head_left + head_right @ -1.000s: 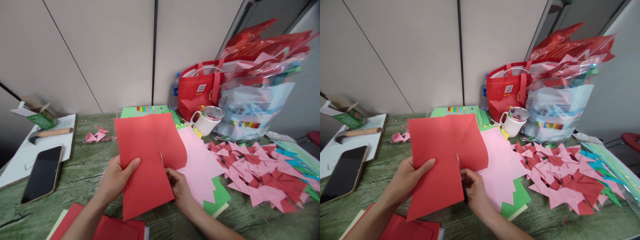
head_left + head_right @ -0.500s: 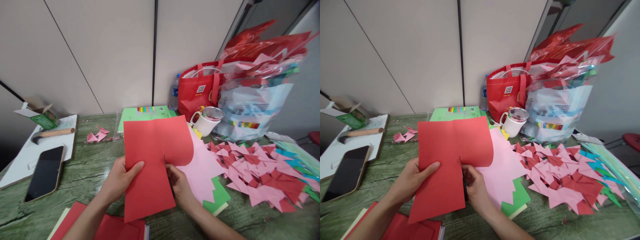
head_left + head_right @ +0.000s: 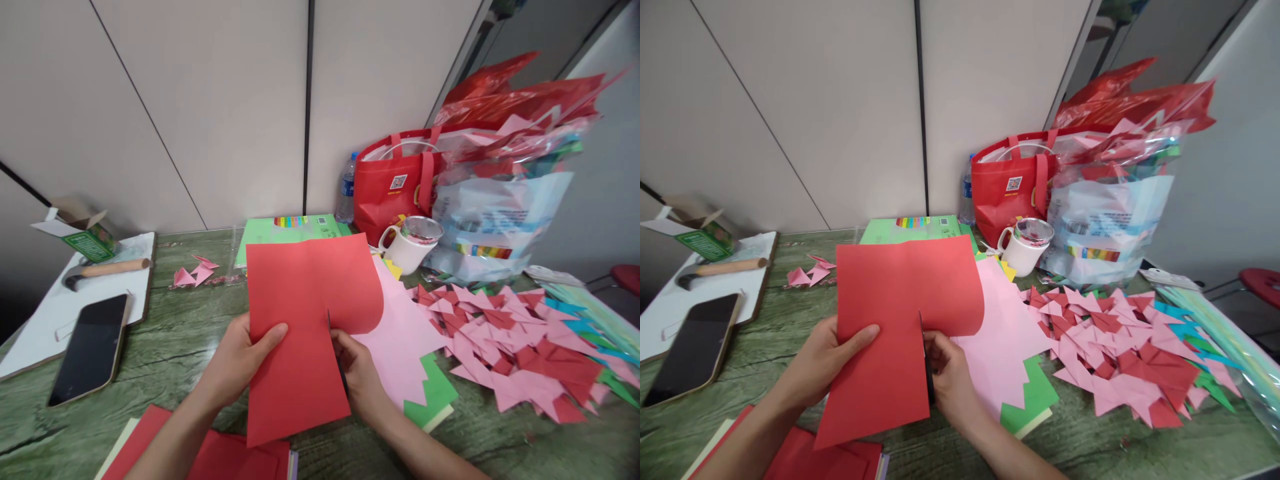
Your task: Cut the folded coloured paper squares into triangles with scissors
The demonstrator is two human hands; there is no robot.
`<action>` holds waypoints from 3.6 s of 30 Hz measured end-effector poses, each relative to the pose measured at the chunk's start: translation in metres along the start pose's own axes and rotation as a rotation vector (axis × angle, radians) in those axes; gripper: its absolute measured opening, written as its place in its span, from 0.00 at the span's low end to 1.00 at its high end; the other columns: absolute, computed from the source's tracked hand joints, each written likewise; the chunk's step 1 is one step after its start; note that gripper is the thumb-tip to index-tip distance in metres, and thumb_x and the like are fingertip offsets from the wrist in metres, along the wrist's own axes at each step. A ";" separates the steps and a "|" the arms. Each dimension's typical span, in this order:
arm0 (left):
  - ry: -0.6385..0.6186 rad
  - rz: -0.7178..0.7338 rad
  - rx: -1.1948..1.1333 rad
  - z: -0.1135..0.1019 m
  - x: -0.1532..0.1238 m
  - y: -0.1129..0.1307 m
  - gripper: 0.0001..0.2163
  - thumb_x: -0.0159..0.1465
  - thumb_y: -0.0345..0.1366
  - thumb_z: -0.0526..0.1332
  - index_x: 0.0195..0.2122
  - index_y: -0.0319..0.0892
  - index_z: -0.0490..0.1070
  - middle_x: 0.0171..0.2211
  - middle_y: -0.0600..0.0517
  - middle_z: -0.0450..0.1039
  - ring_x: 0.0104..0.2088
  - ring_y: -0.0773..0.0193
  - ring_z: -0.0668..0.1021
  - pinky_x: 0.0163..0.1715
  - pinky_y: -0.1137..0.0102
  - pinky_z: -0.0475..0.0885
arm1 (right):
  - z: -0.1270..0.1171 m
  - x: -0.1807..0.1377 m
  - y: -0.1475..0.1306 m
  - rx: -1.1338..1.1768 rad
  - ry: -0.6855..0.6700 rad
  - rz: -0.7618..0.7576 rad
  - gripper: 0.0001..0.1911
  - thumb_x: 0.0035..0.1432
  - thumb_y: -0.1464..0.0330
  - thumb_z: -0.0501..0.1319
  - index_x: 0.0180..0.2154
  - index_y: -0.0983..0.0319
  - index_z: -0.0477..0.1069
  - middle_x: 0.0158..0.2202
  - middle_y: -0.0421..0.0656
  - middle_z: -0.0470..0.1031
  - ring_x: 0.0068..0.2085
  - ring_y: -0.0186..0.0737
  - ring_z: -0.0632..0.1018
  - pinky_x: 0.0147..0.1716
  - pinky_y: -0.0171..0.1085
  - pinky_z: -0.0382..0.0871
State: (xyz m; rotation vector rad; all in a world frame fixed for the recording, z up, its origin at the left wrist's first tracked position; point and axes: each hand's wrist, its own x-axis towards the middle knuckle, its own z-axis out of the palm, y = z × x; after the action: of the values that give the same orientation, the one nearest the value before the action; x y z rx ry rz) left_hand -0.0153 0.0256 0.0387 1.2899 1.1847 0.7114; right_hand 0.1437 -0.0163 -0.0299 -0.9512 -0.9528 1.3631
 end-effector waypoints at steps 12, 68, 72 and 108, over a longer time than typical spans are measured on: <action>0.014 0.023 0.045 0.000 0.000 -0.001 0.13 0.55 0.42 0.58 0.37 0.39 0.70 0.39 0.46 0.74 0.33 0.57 0.76 0.29 0.68 0.71 | 0.000 0.000 0.003 0.008 0.036 0.004 0.14 0.36 0.68 0.68 0.28 0.61 0.68 0.27 0.40 0.76 0.29 0.37 0.76 0.29 0.32 0.69; 0.018 -0.027 -0.005 -0.003 -0.002 0.007 0.13 0.51 0.41 0.61 0.35 0.40 0.71 0.37 0.47 0.76 0.35 0.53 0.77 0.29 0.66 0.72 | 0.002 -0.002 -0.001 -0.071 -0.018 0.012 0.17 0.39 0.66 0.67 0.34 0.61 0.68 0.37 0.45 0.75 0.38 0.42 0.75 0.36 0.37 0.69; 0.021 0.007 0.055 -0.003 -0.002 0.005 0.12 0.52 0.40 0.61 0.35 0.41 0.72 0.38 0.48 0.75 0.36 0.54 0.76 0.30 0.67 0.72 | 0.002 -0.001 -0.003 -0.072 -0.024 0.007 0.17 0.38 0.65 0.67 0.33 0.60 0.67 0.36 0.45 0.75 0.38 0.42 0.75 0.38 0.37 0.69; -0.067 -0.045 -0.097 -0.004 -0.002 0.003 0.11 0.54 0.39 0.60 0.36 0.41 0.70 0.37 0.49 0.75 0.34 0.57 0.76 0.31 0.68 0.71 | 0.002 -0.003 0.000 -0.026 0.046 0.042 0.10 0.38 0.70 0.66 0.27 0.63 0.70 0.26 0.40 0.76 0.28 0.35 0.74 0.27 0.32 0.66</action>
State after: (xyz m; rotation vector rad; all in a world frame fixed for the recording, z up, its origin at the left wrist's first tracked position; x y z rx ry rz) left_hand -0.0192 0.0255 0.0423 1.1937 1.1083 0.6800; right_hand 0.1419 -0.0188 -0.0288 -1.0238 -0.9222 1.3611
